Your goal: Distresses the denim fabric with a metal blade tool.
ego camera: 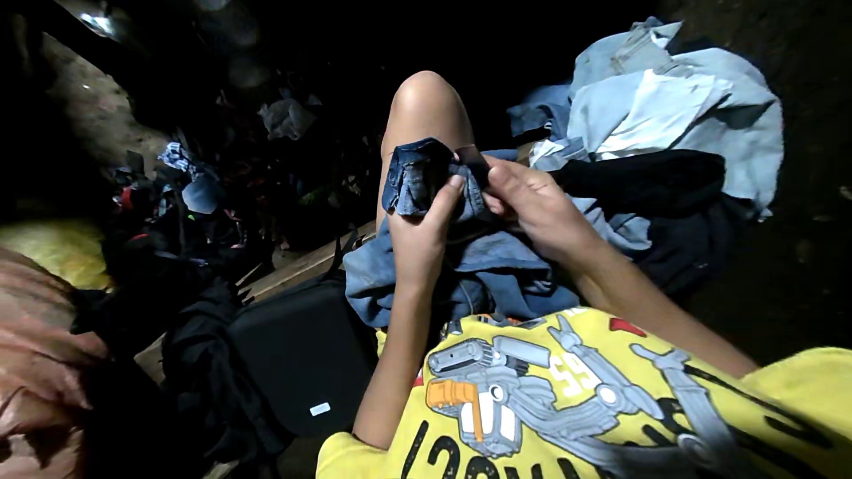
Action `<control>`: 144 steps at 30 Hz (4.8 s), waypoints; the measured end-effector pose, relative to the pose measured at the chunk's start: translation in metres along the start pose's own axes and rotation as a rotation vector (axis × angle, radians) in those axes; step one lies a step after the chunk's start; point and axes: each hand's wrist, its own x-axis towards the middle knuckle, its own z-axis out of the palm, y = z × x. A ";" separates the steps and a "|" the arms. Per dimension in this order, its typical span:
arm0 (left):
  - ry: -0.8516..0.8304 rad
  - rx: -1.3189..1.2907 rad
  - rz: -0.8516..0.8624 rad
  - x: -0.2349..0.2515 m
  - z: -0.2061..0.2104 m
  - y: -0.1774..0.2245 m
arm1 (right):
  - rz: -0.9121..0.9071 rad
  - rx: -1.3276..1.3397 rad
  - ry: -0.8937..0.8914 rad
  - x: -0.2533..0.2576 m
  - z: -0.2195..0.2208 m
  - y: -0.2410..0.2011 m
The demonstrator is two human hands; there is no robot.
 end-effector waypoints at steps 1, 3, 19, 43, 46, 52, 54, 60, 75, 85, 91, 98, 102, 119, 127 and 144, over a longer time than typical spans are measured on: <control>-0.002 -0.014 -0.017 0.000 -0.001 0.001 | 0.072 0.070 -0.039 0.000 -0.002 -0.004; 0.011 -0.062 -0.035 0.001 0.001 0.003 | 0.105 0.084 -0.108 0.002 -0.008 -0.011; 0.073 -0.016 -0.101 -0.002 0.006 0.009 | -0.339 -0.853 -0.006 0.000 -0.020 -0.004; 0.075 -0.043 -0.023 -0.009 -0.001 -0.006 | -0.326 -0.705 0.072 -0.004 -0.006 0.016; 0.031 0.013 -0.010 -0.009 0.002 -0.009 | -0.301 -0.689 0.062 0.003 0.001 0.006; 0.077 0.007 -0.092 -0.005 -0.001 0.000 | -0.211 -0.665 -0.012 -0.006 -0.020 0.010; 0.087 0.012 -0.130 -0.003 0.000 0.005 | -0.090 -0.544 -0.116 -0.008 -0.037 -0.001; 0.097 0.031 -0.103 -0.006 0.008 0.007 | -0.412 -0.529 0.103 0.010 -0.032 -0.014; 0.031 0.092 -0.024 -0.009 0.004 0.004 | -0.012 -0.030 -0.122 0.043 -0.010 -0.027; 0.128 -0.083 -0.085 0.002 0.014 0.013 | -0.175 -0.466 -0.054 0.005 -0.037 -0.028; 0.131 -0.099 -0.103 0.002 0.014 0.014 | -0.208 -0.689 -0.035 -0.002 -0.041 -0.034; 0.140 -0.152 -0.108 0.002 0.015 0.014 | -0.248 -1.127 0.013 -0.007 -0.033 -0.034; 0.100 -0.182 -0.090 -0.001 0.011 0.011 | -0.213 -1.112 0.030 -0.006 -0.031 -0.030; 0.080 -0.125 -0.089 -0.007 0.006 0.004 | -0.288 -0.901 0.042 -0.005 -0.026 -0.003; 0.069 -0.159 -0.066 -0.009 0.006 0.001 | -0.388 -0.869 0.071 0.006 -0.014 0.001; 0.082 -0.071 -0.088 -0.012 0.000 0.002 | -0.294 -0.836 0.073 0.005 -0.009 0.009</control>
